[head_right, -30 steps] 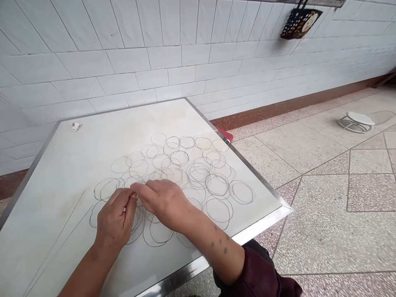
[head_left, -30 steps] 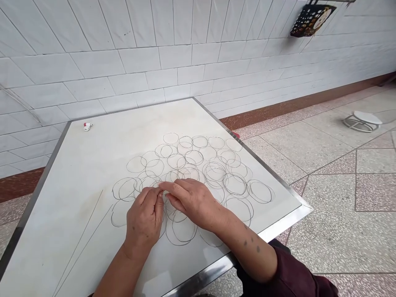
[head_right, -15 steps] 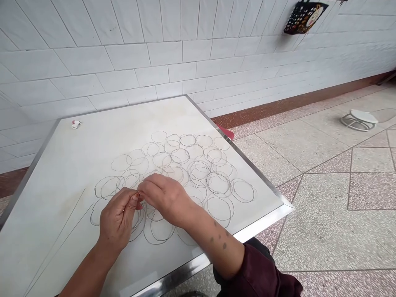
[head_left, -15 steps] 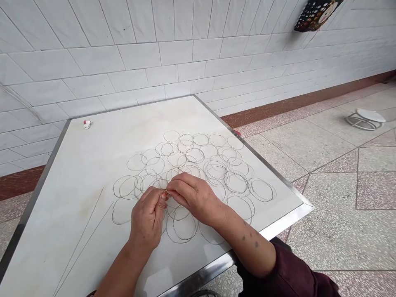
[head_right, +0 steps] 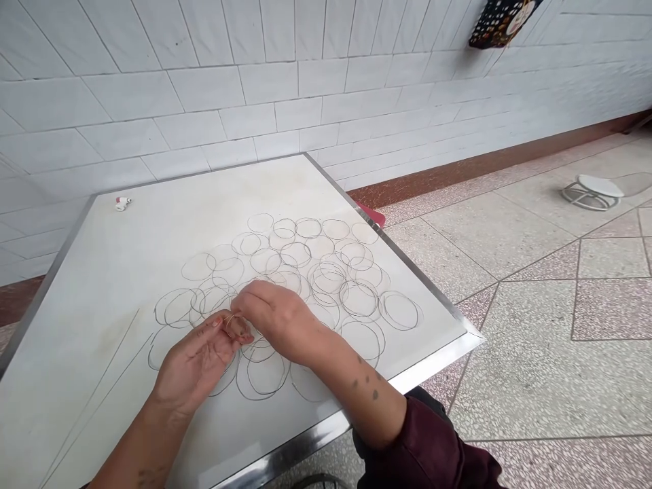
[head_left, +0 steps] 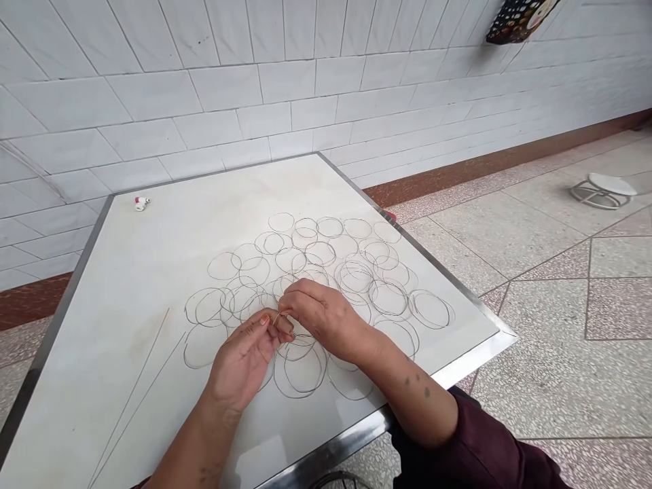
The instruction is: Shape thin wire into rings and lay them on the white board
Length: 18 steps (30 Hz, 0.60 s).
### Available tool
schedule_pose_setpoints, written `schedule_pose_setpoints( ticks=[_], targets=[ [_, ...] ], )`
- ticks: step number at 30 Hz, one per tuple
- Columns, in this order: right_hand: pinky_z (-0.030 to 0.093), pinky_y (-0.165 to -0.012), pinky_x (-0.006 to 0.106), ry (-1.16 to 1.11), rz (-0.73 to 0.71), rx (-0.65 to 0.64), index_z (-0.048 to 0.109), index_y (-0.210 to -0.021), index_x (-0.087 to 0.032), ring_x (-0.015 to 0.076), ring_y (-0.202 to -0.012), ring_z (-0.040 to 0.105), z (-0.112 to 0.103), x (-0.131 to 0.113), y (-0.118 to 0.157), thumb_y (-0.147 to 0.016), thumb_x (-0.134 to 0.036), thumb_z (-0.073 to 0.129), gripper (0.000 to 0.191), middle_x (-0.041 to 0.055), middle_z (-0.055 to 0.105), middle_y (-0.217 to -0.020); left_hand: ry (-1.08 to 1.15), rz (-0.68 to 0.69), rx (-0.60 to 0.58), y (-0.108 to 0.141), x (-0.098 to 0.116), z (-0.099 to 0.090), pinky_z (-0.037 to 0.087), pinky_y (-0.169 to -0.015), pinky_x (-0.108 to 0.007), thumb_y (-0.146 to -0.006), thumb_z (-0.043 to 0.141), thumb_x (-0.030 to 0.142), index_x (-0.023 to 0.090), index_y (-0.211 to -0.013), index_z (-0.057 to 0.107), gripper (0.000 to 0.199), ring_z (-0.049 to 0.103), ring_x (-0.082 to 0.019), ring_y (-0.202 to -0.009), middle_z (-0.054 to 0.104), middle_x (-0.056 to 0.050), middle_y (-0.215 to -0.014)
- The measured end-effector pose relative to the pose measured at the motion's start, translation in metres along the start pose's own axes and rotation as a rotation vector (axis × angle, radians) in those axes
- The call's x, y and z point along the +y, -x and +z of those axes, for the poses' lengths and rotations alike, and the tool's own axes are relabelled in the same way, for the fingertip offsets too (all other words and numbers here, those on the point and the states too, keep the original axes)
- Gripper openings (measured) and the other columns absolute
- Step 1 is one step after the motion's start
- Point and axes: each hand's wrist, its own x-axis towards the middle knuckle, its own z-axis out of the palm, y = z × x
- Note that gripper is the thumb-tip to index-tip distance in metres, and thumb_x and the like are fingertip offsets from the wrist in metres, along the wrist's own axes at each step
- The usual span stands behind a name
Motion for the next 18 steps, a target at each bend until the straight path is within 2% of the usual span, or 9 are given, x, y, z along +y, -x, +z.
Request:
schedule_pose_setpoints(
  ticks=[6, 11, 18],
  targets=[
    [0.052, -0.069, 0.025, -0.032, -0.016, -0.017, 0.055, -0.11, -0.018, 0.0136, -0.085, 0.056, 0.0014, 0.0005, 0.0021, -0.1, -0.013, 0.041, 0.018, 0.0057, 0.059, -0.098, 0.208, -0.096, -0.029, -0.0022, -0.0023, -0.0009, 0.05, -0.075, -0.042, -0.081, 0.059, 0.027, 0.02, -0.073, 0.063, 0.012, 0.053, -0.018, -0.066, 0.052, -0.003, -0.069],
    [0.051, -0.068, 0.024, -0.048, 0.016, -0.023, 0.054, -0.11, -0.018, 0.0128, -0.085, 0.055, 0.0033, 0.0003, 0.0028, -0.098, -0.01, 0.039, 0.021, 0.0055, 0.058, -0.101, 0.278, -0.147, -0.062, -0.0008, -0.0009, -0.0021, 0.05, -0.077, -0.041, -0.079, 0.066, 0.028, 0.02, -0.073, 0.068, 0.011, 0.049, -0.013, -0.055, 0.049, 0.001, -0.062],
    [0.05, -0.07, 0.024, -0.002, 0.041, -0.083, 0.056, -0.109, -0.02, 0.0133, -0.087, 0.054, -0.0043, -0.0055, 0.0015, -0.097, -0.007, 0.041, 0.023, 0.0053, 0.057, -0.103, 0.341, -0.187, -0.071, 0.0009, -0.001, 0.0, 0.049, -0.064, -0.033, -0.08, 0.07, 0.031, 0.018, -0.078, 0.07, 0.013, 0.041, -0.009, -0.044, 0.043, 0.005, -0.053]
  ],
)
